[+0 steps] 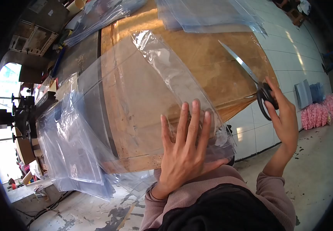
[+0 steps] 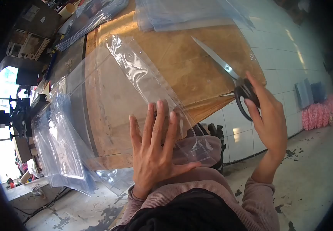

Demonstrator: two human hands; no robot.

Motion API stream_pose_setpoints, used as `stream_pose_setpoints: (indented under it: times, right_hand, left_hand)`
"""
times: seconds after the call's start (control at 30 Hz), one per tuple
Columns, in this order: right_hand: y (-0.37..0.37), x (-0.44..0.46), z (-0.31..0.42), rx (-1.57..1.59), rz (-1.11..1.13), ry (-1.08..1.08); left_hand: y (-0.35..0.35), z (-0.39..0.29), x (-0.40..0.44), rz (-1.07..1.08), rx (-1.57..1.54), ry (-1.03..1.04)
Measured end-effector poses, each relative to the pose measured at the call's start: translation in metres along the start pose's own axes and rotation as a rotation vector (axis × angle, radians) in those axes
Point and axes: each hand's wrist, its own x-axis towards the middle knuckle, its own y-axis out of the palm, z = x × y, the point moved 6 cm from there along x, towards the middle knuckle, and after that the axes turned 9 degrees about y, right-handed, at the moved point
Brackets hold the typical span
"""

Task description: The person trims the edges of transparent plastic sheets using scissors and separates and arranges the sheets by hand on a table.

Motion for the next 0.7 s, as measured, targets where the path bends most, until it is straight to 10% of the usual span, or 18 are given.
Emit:
stream_pose_setpoints:
  times: [0.13,0.23,0.33,0.7]
  right_hand:
    - [0.019,-0.029,-0.007,0.832,0.287,0.276]
    - [0.048,-0.059,0.021,1.315,0.491,-0.002]
    - [0.062,-0.087,0.016,1.100,0.779,0.329]
    - [0.091,-0.095,0.014,0.922,0.751,0.293]
  left_hand:
    - [-0.001,-0.002,0.000,-0.029,0.006,0.058]
    - [-0.002,-0.007,-0.003,-0.100,0.016,0.132]
    - [-0.003,-0.012,-0.007,-0.136,0.009,0.168]
    - [-0.004,-0.014,-0.005,-0.125,-0.022,0.123]
